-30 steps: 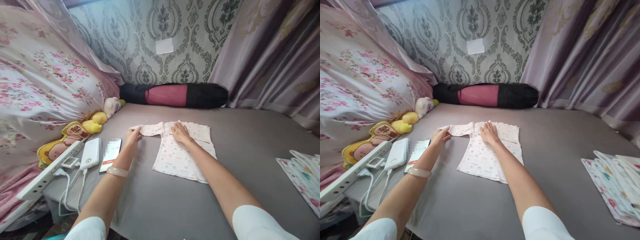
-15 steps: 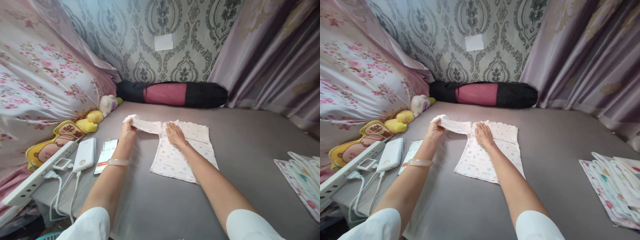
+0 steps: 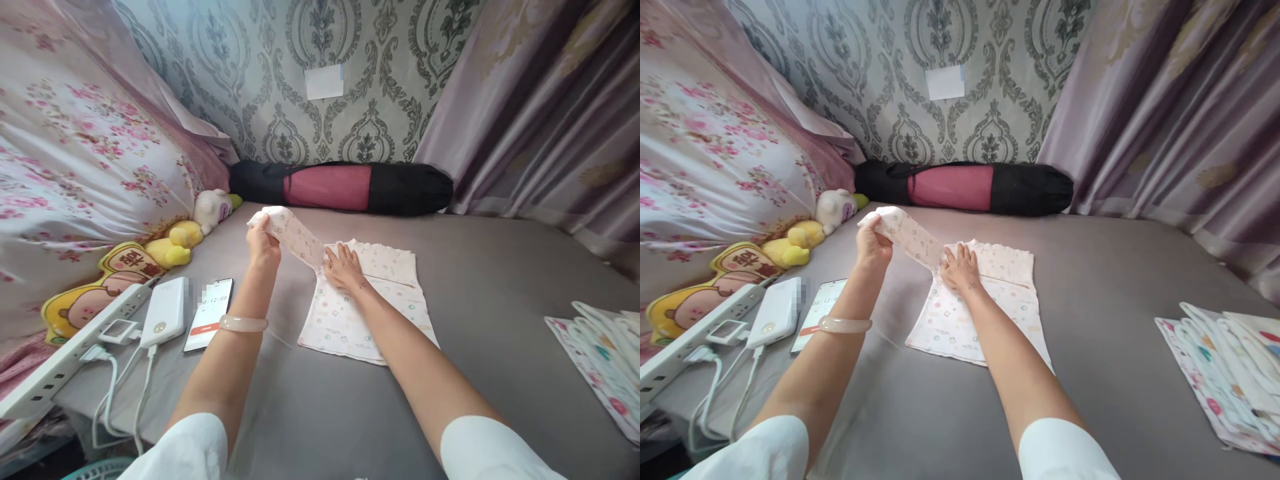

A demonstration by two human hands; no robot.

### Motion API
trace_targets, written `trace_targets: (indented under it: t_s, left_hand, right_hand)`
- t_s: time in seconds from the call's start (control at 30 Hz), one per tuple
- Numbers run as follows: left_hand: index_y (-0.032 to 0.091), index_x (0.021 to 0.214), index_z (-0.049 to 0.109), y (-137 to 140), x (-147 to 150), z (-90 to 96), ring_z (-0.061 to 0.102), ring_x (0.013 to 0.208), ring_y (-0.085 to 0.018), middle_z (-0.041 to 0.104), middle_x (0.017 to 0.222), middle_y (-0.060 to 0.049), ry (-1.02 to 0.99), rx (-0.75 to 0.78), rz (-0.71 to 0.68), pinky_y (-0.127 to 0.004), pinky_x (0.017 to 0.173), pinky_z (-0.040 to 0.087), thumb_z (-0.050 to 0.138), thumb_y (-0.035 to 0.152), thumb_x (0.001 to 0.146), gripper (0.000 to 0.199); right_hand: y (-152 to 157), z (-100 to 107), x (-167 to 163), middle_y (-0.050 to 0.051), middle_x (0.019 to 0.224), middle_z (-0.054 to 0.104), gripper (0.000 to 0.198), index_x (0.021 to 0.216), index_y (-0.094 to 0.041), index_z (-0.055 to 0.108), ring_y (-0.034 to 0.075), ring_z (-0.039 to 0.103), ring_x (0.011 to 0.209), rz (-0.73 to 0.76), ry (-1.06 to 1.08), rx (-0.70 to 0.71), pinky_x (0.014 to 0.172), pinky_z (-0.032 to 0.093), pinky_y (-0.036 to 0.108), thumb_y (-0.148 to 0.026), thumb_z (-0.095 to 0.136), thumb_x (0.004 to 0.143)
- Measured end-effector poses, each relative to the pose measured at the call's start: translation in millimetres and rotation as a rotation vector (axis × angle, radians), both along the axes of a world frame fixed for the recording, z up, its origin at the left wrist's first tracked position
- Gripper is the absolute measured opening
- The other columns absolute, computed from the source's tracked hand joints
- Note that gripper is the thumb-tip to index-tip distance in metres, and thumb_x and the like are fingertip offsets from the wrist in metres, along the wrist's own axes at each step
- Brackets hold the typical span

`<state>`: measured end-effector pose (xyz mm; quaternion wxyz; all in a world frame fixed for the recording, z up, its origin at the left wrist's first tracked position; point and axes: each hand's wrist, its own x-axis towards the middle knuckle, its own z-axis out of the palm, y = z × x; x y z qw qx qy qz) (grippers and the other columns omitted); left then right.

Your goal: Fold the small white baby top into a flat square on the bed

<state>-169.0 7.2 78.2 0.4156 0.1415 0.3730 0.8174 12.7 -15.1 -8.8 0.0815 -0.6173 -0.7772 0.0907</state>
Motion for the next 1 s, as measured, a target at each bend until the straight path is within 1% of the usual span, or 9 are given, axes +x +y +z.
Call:
trace_targets:
  t_s: [0.2,0.3,0.37,0.47,0.53,0.73,0.83,0.93,1.0]
  left_hand:
    - [0.019,0.091,0.055,-9.3,53.8,16.3,0.063,0.075,-0.008,0.062,0.084,0.003,0.112,0.009,-0.055,-0.025,0.084,0.053,0.052,0.012,0.087,0.009]
    - [0.019,0.094,0.055,-12.7,77.5,12.8,0.062,0.074,-0.008,0.061,0.085,0.003,0.133,-0.01,-0.086,-0.024,0.084,0.052,0.05,0.014,0.09,0.009]
    - [0.02,0.096,0.055,-13.8,91.4,6.5,0.062,0.077,-0.008,0.061,0.087,0.003,0.173,-0.017,-0.105,-0.025,0.086,0.052,0.049,0.015,0.091,0.009]
    - [0.02,0.097,0.055,-15.6,111.8,-7.4,0.063,0.085,-0.01,0.062,0.091,0.001,0.251,0.0,-0.137,-0.027,0.09,0.05,0.051,0.018,0.092,0.007]
    - [0.02,0.097,0.056,-17.6,126.4,-18.6,0.063,0.091,-0.012,0.063,0.095,0.0,0.332,0.025,-0.157,-0.028,0.093,0.049,0.051,0.021,0.093,0.006]
    - [0.02,0.105,0.056,-25.4,166.5,-53.5,0.062,0.102,-0.017,0.065,0.102,-0.004,0.7,0.0,-0.264,-0.034,0.097,0.048,0.046,0.029,0.097,0.015]
    - [0.02,0.106,0.057,-31.7,176.5,-68.8,0.063,0.105,-0.019,0.067,0.107,-0.007,0.917,-0.008,-0.441,-0.035,0.096,0.049,0.045,0.031,0.097,0.019]
    - [0.018,0.116,0.057,-41.1,177.7,-79.9,0.059,0.117,-0.024,0.065,0.122,-0.012,1.158,-0.013,-0.615,-0.036,0.1,0.047,0.052,0.039,0.094,0.03]
    - [0.017,0.122,0.055,-46.9,174.2,-84.1,0.056,0.123,-0.025,0.062,0.129,-0.014,1.309,-0.007,-0.584,-0.039,0.105,0.044,0.05,0.041,0.095,0.037]
  right_hand:
    - [8.0,-0.7,5.1,0.011,0.16,0.017,0.057,0.154,-0.02,0.035,0.027,0.007,0.148,0.019,0.193,-0.086,0.119,0.001,0.048,-0.047,0.034,0.104]
    - [15.6,0.9,21.1,0.008,0.157,0.027,0.053,0.151,-0.017,0.039,0.018,0.017,0.147,-0.005,0.598,-0.107,0.121,0.008,0.037,-0.039,0.027,0.104]
    - [17.6,3.1,35.4,0.009,0.153,0.037,0.053,0.147,-0.015,0.045,0.016,0.029,0.143,-0.122,0.953,-0.112,0.119,0.019,0.033,-0.036,0.022,0.104]
    - [12.6,5.4,58.1,0.012,0.143,0.05,0.057,0.138,-0.014,0.052,0.019,0.045,0.133,-0.321,1.409,-0.229,0.113,0.035,0.037,-0.038,0.013,0.104]
    - [5.2,5.3,71.9,0.015,0.134,0.057,0.061,0.133,-0.014,0.055,0.021,0.053,0.126,-0.363,1.578,-0.324,0.107,0.042,0.04,-0.039,0.008,0.104]
    - [-13.8,0.3,96.1,0.02,0.124,0.061,0.07,0.121,-0.013,0.057,0.024,0.061,0.113,-0.266,1.619,-0.31,0.098,0.05,0.044,-0.046,-0.001,0.1]
    - [-14.8,-2.7,100.4,0.019,0.115,0.064,0.075,0.115,-0.014,0.059,0.026,0.063,0.109,-0.233,1.577,-0.28,0.098,0.05,0.046,-0.058,0.001,0.098]
    - [-13.1,-4.3,102.1,0.015,0.097,0.068,0.068,0.102,-0.017,0.063,0.028,0.062,0.108,-0.308,1.657,-0.25,0.098,0.049,0.047,-0.059,0.009,0.099]
    - [-12.5,-3.6,101.5,0.012,0.094,0.069,0.06,0.096,-0.02,0.063,0.027,0.062,0.109,-0.354,1.797,-0.244,0.098,0.05,0.046,-0.059,0.018,0.1]
